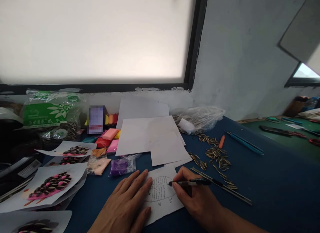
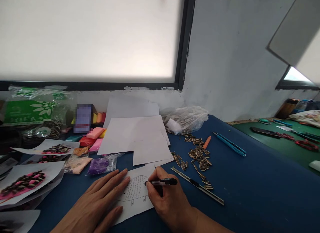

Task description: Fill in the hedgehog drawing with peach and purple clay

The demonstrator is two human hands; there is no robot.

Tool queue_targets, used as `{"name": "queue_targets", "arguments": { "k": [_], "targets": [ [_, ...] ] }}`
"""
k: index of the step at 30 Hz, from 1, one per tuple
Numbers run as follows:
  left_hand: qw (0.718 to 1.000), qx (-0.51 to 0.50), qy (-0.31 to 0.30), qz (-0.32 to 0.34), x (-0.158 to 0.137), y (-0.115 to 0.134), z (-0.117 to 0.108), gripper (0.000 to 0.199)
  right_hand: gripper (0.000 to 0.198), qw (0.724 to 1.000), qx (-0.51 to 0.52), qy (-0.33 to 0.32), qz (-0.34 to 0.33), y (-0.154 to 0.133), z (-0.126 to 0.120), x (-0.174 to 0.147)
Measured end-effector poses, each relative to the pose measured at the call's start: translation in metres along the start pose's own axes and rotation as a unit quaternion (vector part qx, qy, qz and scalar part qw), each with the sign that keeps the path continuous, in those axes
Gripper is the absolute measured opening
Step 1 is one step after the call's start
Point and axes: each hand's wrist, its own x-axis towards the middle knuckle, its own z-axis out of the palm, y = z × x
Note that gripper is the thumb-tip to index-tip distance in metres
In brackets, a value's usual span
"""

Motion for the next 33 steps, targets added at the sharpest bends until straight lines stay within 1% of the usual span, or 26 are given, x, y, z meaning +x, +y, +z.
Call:
{"name": "queue_targets", "arguments": {
  "k": [10, 15, 22, 27, 33],
  "targets": [
    [1.0, 0.001, -0.009, -0.001, -0.001, -0.0008, 0.0006, 0.061, 0.015, 1.0, -0.018, -0.022, -0.01, 0.002, 0.0012, -0.0002],
    [1.0, 0.005, -0.01, 0.002, -0.0001, -0.0007, 0.0006, 0.061, 0.014, 0.999, -0.032, -0.011, -0.007, 0.0012, 0.0012, -0.0001],
    [1.0, 0.018, -0.007, 0.003, 0.0004, -0.0003, 0.0005, 0.06, 0.015, 0.999, -0.015, -0.027, -0.011, 0.0035, 0.0019, 0.0005],
    [1.0, 0.026, -0.006, 0.004, -0.0007, -0.0003, 0.0001, 0.06, 0.015, 1.0, -0.02, -0.017, -0.017, 0.0046, 0.0019, -0.0005],
    [0.999, 0.042, -0.01, 0.018, -0.0011, -0.0002, -0.0011, 0.061, 0.015, 1.0, -0.013, -0.02, -0.015, 0.0046, 0.0019, 0.0003]
  ]
}}
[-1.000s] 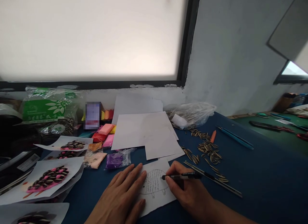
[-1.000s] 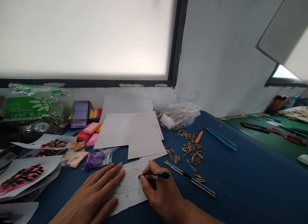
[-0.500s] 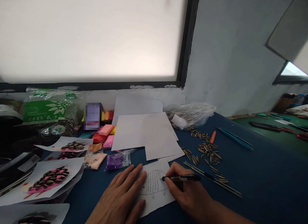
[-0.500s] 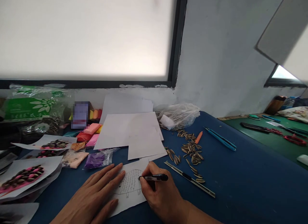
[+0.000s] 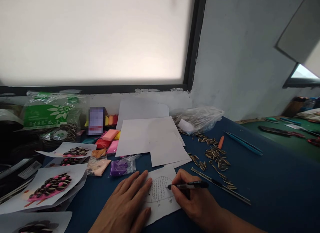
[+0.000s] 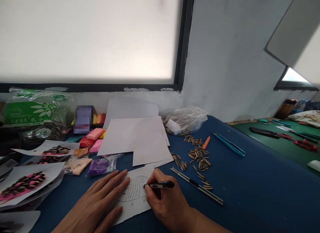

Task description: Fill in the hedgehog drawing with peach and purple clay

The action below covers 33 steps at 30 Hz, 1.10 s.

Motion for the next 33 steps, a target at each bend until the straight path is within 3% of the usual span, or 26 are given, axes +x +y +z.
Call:
{"name": "queue_targets", "arguments": {
  "k": [6, 11, 20, 26, 31, 33],
  "targets": [
    [1.0, -0.013, 0.006, -0.005, 0.002, -0.001, 0.001, 0.062, 0.017, 0.999, 0.044, 0.02, 0.023, 0.0, -0.001, -0.002],
    [1.0, -0.005, 0.017, 0.003, 0.001, -0.002, 0.003, 0.061, 0.016, 0.998, 0.016, 0.043, 0.031, -0.002, -0.004, -0.002],
    [0.999, -0.021, 0.029, -0.003, 0.002, -0.003, 0.006, 0.059, 0.017, 1.0, 0.009, 0.005, 0.027, 0.0, -0.003, -0.001],
    [0.999, 0.0, 0.034, 0.001, 0.0, -0.004, 0.011, 0.06, 0.016, 1.0, -0.008, 0.015, 0.024, 0.002, -0.003, 0.0],
    [0.999, -0.013, 0.037, 0.003, 0.005, 0.002, -0.009, 0.056, 0.015, 1.0, -0.007, 0.021, 0.015, 0.002, -0.002, -0.001],
    [0.999, -0.024, -0.021, -0.029, 0.008, 0.007, -0.021, 0.052, 0.015, 1.0, -0.006, 0.019, 0.017, 0.002, -0.002, -0.001]
  ]
}}
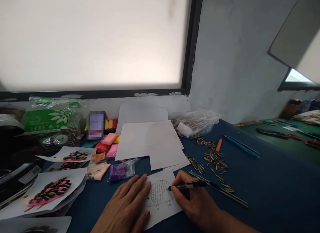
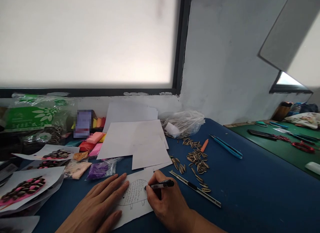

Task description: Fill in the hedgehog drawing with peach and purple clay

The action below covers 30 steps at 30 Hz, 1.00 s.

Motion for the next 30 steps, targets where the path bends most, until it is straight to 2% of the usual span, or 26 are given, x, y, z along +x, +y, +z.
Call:
{"name": "queue_targets", "arguments": {
  "k": [4, 12, 19, 24, 27, 28, 30],
  "targets": [
    [1.0, -0.012, -0.004, -0.02, 0.003, 0.006, -0.0108, 0.049, 0.015, 1.0, 0.001, -0.003, 0.003, -0.001, -0.0005, -0.0003],
    [1.0, -0.02, 0.003, -0.008, 0.0023, 0.0021, -0.0072, 0.051, 0.017, 1.0, 0.014, -0.006, 0.011, -0.0023, -0.0007, -0.0009],
    [1.0, -0.005, -0.002, -0.001, 0.0011, 0.0029, -0.0082, 0.05, 0.016, 0.999, 0.005, 0.037, 0.017, -0.003, -0.0008, 0.0023],
    [1.0, -0.012, 0.023, -0.002, 0.002, 0.0002, -0.0026, 0.05, 0.017, 1.0, -0.002, 0.028, 0.014, -0.004, -0.0025, 0.0039],
    [0.997, 0.002, 0.063, 0.038, 0.0031, -0.0006, -0.0009, 0.05, 0.018, 1.0, -0.006, 0.025, 0.011, -0.0039, -0.0024, 0.0033],
    [1.0, 0.002, 0.019, 0.009, 0.0033, -0.0003, -0.0015, 0.05, 0.018, 1.0, -0.01, 0.024, 0.009, -0.0037, -0.0022, 0.0031],
    [1.0, -0.004, 0.011, 0.003, 0.0037, 0.0008, -0.0043, 0.05, 0.017, 1.0, -0.018, 0.025, 0.005, -0.003, -0.0018, 0.0026]
  ]
}}
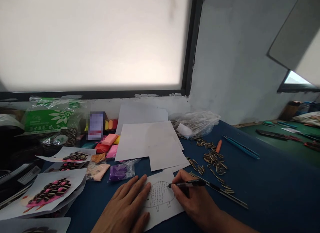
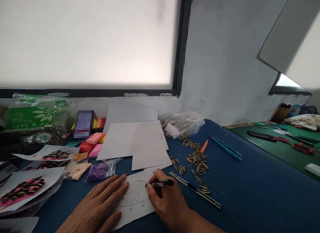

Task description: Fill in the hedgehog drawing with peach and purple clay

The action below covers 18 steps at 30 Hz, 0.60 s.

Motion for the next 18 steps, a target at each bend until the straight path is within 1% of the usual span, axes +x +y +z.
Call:
{"name": "queue_targets", "arguments": {
  "k": [7, 10, 13, 16, 18],
  "targets": [
    [1.0, 0.01, -0.013, 0.003, 0.0006, 0.0018, -0.0056, 0.049, 0.016, 1.0, -0.004, 0.011, -0.005, 0.0013, 0.0015, -0.0005],
    [1.0, 0.0, 0.009, 0.002, -0.0007, 0.0022, -0.0037, 0.05, 0.016, 1.0, -0.001, 0.013, -0.007, 0.0009, 0.0017, -0.0009],
    [1.0, -0.02, 0.022, -0.009, -0.0021, 0.0045, -0.0017, 0.051, 0.016, 1.0, 0.011, 0.001, -0.003, 0.0002, 0.001, -0.0008],
    [0.999, -0.024, 0.024, -0.033, -0.0026, 0.0069, -0.0009, 0.049, 0.017, 1.0, 0.017, -0.005, 0.004, -0.0003, 0.0006, -0.0006],
    [0.999, -0.023, 0.014, -0.029, -0.0026, 0.007, -0.0009, 0.049, 0.017, 1.0, 0.015, -0.002, 0.009, -0.0002, 0.0009, -0.001]
  ]
}}
